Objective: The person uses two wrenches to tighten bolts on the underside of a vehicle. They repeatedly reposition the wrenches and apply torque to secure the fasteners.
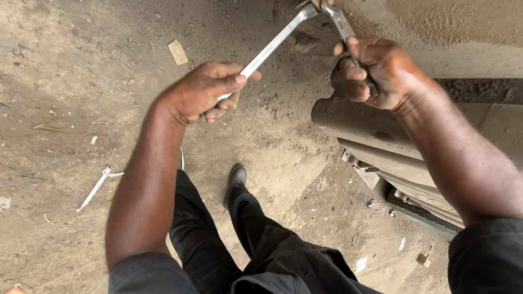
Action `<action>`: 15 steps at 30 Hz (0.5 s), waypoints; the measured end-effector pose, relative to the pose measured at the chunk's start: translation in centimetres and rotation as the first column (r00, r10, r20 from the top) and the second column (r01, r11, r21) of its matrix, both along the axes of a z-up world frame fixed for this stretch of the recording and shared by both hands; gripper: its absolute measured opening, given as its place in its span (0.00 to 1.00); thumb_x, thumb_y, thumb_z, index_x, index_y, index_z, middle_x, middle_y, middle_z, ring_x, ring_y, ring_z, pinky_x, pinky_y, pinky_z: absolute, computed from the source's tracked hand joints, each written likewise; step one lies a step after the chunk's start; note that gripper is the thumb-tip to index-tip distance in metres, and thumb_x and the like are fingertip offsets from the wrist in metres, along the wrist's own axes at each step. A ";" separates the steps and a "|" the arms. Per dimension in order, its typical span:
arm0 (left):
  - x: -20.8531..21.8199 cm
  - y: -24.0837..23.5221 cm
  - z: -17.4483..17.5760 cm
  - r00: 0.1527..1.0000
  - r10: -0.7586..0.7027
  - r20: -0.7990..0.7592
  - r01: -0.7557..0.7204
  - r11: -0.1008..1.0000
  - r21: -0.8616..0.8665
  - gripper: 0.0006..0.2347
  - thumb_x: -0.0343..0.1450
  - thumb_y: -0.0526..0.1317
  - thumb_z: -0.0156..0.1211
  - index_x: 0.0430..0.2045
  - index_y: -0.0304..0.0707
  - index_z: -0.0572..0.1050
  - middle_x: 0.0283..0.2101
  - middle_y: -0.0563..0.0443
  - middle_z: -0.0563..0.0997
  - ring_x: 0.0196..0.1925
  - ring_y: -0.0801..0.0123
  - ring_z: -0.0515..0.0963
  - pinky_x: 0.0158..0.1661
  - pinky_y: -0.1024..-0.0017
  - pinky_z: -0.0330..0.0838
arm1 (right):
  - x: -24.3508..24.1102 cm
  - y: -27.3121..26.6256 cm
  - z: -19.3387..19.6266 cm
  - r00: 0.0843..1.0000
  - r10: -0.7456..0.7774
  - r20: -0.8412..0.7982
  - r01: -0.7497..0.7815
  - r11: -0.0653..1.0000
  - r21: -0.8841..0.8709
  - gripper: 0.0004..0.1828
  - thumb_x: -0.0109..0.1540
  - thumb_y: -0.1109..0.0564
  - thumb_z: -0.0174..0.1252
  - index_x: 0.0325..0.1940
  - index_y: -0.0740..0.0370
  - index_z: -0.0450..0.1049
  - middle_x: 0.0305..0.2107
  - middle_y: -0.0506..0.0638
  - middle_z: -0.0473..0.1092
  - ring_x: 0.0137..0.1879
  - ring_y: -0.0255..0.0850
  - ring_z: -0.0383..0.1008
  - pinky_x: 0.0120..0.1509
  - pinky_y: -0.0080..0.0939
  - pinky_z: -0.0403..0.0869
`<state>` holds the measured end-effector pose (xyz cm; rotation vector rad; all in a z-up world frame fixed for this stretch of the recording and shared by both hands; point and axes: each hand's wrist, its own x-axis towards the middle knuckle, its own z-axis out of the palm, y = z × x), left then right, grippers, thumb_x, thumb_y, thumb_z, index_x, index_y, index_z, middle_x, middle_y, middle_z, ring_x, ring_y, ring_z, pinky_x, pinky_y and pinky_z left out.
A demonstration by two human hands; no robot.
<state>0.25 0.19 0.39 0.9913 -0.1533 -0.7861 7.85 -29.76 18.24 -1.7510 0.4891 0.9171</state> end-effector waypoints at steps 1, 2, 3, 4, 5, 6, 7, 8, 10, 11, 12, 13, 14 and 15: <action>-0.1 -0.2 0.2 0.999 0.014 -0.031 -0.013 0.999 0.036 0.19 0.76 0.47 0.49 0.58 0.38 0.73 0.18 0.60 0.68 0.12 0.84 0.62 0.12 0.85 0.61 | 0.1 0.2 -0.1 1.000 0.004 -0.008 -0.004 0.999 -0.038 0.16 0.74 0.50 0.42 0.42 0.58 0.73 0.15 0.42 0.61 0.15 0.32 0.57 0.15 0.33 0.59; -0.6 -0.6 0.2 0.997 0.035 -0.064 -0.030 0.997 0.071 0.20 0.75 0.49 0.51 0.57 0.38 0.74 0.18 0.60 0.68 0.12 0.84 0.61 0.11 0.85 0.60 | 0.0 0.4 -0.1 1.000 0.007 0.008 -0.007 1.000 0.005 0.15 0.75 0.51 0.42 0.42 0.58 0.72 0.15 0.42 0.61 0.15 0.32 0.57 0.15 0.33 0.59; -1.3 -1.2 0.1 0.994 0.056 -0.098 -0.046 0.993 0.107 0.20 0.73 0.50 0.52 0.55 0.39 0.75 0.18 0.61 0.68 0.12 0.84 0.61 0.11 0.85 0.59 | -0.2 0.7 -0.3 1.000 0.010 0.024 -0.011 0.999 0.049 0.15 0.75 0.52 0.43 0.42 0.58 0.71 0.16 0.41 0.61 0.16 0.31 0.57 0.16 0.33 0.59; -2.4 -2.2 -0.1 0.987 0.106 -0.122 -0.100 0.994 0.053 0.20 0.73 0.51 0.53 0.55 0.39 0.76 0.19 0.61 0.68 0.13 0.84 0.61 0.11 0.85 0.60 | -0.2 0.8 -0.4 0.999 0.016 0.035 -0.019 0.995 0.099 0.14 0.76 0.53 0.43 0.41 0.59 0.71 0.17 0.41 0.61 0.16 0.31 0.57 0.17 0.33 0.59; -3.6 -3.8 -0.4 0.977 0.155 -0.147 -0.156 0.988 0.001 0.21 0.73 0.53 0.54 0.55 0.39 0.76 0.19 0.60 0.68 0.13 0.83 0.62 0.12 0.85 0.60 | -0.4 1.0 -0.5 0.999 0.012 0.039 -0.016 0.996 0.089 0.13 0.75 0.54 0.43 0.41 0.58 0.71 0.17 0.41 0.61 0.16 0.30 0.56 0.16 0.33 0.58; -4.5 -5.3 -1.0 0.964 0.201 -0.172 -0.212 0.976 -0.051 0.22 0.73 0.54 0.54 0.54 0.39 0.76 0.20 0.60 0.69 0.14 0.83 0.63 0.12 0.85 0.61 | -0.4 1.1 -0.6 0.999 0.008 0.045 -0.011 0.997 0.079 0.13 0.75 0.55 0.43 0.41 0.58 0.71 0.16 0.41 0.61 0.16 0.30 0.55 0.16 0.32 0.57; -5.3 -6.7 -1.6 0.945 0.250 -0.209 -0.259 0.966 -0.017 0.22 0.73 0.54 0.54 0.54 0.40 0.76 0.21 0.61 0.69 0.15 0.84 0.63 0.12 0.85 0.62 | -0.2 1.1 -0.6 0.999 0.003 0.051 -0.007 0.998 0.069 0.12 0.74 0.55 0.42 0.42 0.58 0.71 0.16 0.41 0.61 0.16 0.30 0.55 0.15 0.32 0.56; -6.1 -8.6 -2.2 0.928 0.283 -0.242 -0.289 0.957 0.009 0.21 0.73 0.55 0.55 0.53 0.41 0.76 0.21 0.61 0.69 0.16 0.84 0.63 0.12 0.85 0.62 | -0.5 0.8 -0.5 0.998 -0.018 0.057 0.014 0.998 0.064 0.13 0.75 0.55 0.43 0.42 0.58 0.70 0.16 0.41 0.60 0.16 0.29 0.54 0.16 0.32 0.56; -7.6 -13.1 -2.3 0.899 0.379 -0.219 -0.385 0.923 0.016 0.20 0.75 0.55 0.52 0.50 0.41 0.75 0.24 0.62 0.70 0.18 0.85 0.65 0.13 0.85 0.63 | -0.7 0.6 -0.1 0.996 -0.050 0.068 0.047 0.997 0.056 0.14 0.76 0.53 0.43 0.42 0.58 0.70 0.16 0.40 0.59 0.16 0.29 0.53 0.17 0.32 0.56; -8.2 -15.7 -1.9 0.882 0.441 -0.164 -0.448 0.894 -0.008 0.19 0.77 0.56 0.49 0.48 0.40 0.73 0.25 0.61 0.71 0.20 0.85 0.67 0.15 0.85 0.64 | -0.7 0.7 -0.2 0.996 -0.052 0.072 0.050 0.998 0.034 0.13 0.76 0.53 0.44 0.41 0.58 0.70 0.16 0.40 0.59 0.16 0.29 0.53 0.17 0.32 0.55; -8.6 -18.5 -1.1 0.821 0.546 -0.165 -0.558 0.829 -0.034 0.18 0.78 0.55 0.48 0.47 0.39 0.72 0.26 0.61 0.71 0.21 0.84 0.69 0.16 0.84 0.67 | -0.5 0.8 -0.1 0.996 -0.049 0.079 0.049 0.999 0.012 0.13 0.75 0.53 0.44 0.41 0.58 0.70 0.16 0.40 0.59 0.16 0.29 0.52 0.17 0.33 0.55; -8.8 -21.5 -0.1 0.747 0.643 -0.169 -0.659 0.750 -0.061 0.17 0.79 0.54 0.48 0.46 0.39 0.70 0.26 0.60 0.71 0.22 0.84 0.71 0.18 0.83 0.70 | -0.5 1.0 -0.2 0.995 -0.047 0.085 0.048 0.999 -0.010 0.12 0.75 0.53 0.44 0.41 0.58 0.70 0.16 0.40 0.58 0.15 0.29 0.52 0.16 0.33 0.54; -8.7 -24.7 1.0 0.677 0.709 -0.198 -0.727 0.686 -0.028 0.16 0.79 0.52 0.46 0.47 0.38 0.70 0.25 0.60 0.70 0.20 0.83 0.69 0.16 0.82 0.65 | -0.5 1.1 -0.4 0.995 -0.048 0.093 0.050 0.999 -0.018 0.12 0.74 0.54 0.44 0.41 0.59 0.69 0.16 0.40 0.58 0.15 0.30 0.52 0.16 0.33 0.54; -8.3 -27.9 2.3 0.600 0.768 -0.225 -0.787 0.617 0.008 0.15 0.79 0.50 0.45 0.47 0.38 0.70 0.23 0.59 0.70 0.18 0.82 0.66 0.14 0.81 0.60 | -0.7 1.2 -0.6 0.994 -0.049 0.100 0.052 0.998 -0.025 0.12 0.74 0.54 0.44 0.42 0.59 0.69 0.16 0.40 0.58 0.15 0.30 0.52 0.16 0.33 0.54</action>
